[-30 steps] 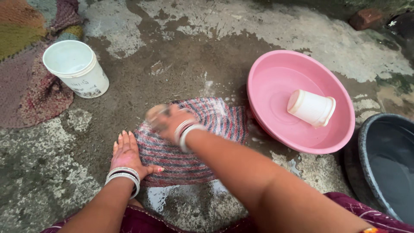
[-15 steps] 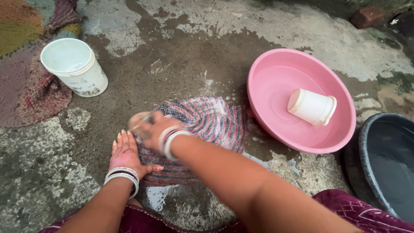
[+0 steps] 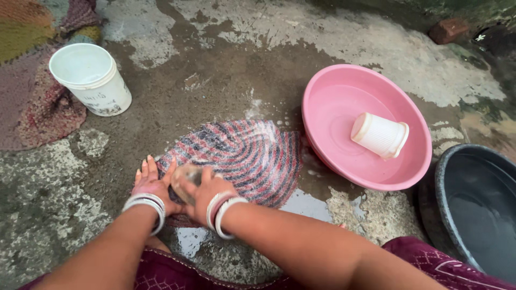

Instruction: The person washes a small mat by hand on a stone floor, first scrubbing it with a brush and soap, then pouring water from a mug, and finally rinsing it in a basin of water.

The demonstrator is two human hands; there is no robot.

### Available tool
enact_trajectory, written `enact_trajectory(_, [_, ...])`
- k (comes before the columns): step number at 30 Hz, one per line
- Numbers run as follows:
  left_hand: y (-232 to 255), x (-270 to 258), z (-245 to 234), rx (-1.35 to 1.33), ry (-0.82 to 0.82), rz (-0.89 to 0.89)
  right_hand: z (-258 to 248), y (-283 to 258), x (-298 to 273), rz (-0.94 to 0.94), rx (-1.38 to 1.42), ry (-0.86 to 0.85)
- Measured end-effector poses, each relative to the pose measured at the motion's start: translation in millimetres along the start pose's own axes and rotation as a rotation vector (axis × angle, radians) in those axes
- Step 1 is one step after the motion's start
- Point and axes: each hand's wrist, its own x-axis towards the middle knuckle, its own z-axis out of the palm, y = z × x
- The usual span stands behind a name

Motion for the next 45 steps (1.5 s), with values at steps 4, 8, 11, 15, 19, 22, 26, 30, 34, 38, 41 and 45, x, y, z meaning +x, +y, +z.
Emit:
enact_trajectory(4, [-10.8,7.3,-2.0,-0.009,-0.102,0.060,-0.8,64.6,-6.0,0.164,0.342,-0.023])
enact_trajectory(8, [-4.1,7.1,0.9,0.021,-0.073,0.034,-19.5,149.3,-5.2,0.516,0.303,0.113])
enact_trajectory(11, [-0.9,5.1,1.5,0.050,-0.097,-0.007,-18.3,124.6,-5.9,0.588,0.458,0.104])
enact_trajectory(15, [-1.9,6.6,2.4,0.043,-0.083,-0.006,-6.2,19.0,-28.6,0.120,0.208,0.040])
enact_trajectory(19, [-2.1,8.6,3.4,0.057,-0.076,-0.005,-5.9,12.0,-57.4,-0.101,0.105,-0.064])
enact_trajectory(22, [-0.4,7.9,1.5,0.055,-0.108,-0.030,-28.7,68.0,-54.8,0.194,0.344,-0.047])
enact_trajectory(26, [-0.2,6.7,-0.1,0.060,-0.099,-0.019,-56.2,111.5,-59.9,0.075,-0.344,-0.183])
enact_trajectory(30, [-3.1,8.4,3.5,0.064,-0.076,-0.009,-35.6,63.3,-49.4,0.030,-0.350,-0.126])
enact_trajectory(34, [-3.6,15.4,8.3,0.073,-0.084,-0.025,-2.9,0.3,-59.0,-0.068,0.114,-0.033])
enact_trajectory(38, [-4.1,15.2,9.1,0.045,-0.054,-0.014,-8.8,52.0,-62.0,0.030,0.164,-0.112])
enact_trajectory(41, [-5.1,10.7,10.7,0.058,-0.072,-0.019,-30.6,114.5,-50.9,0.368,0.224,-0.094])
enact_trajectory(45, [-4.2,11.0,7.7,0.069,-0.066,-0.012,-29.9,127.1,-46.0,0.179,-0.266,-0.218])
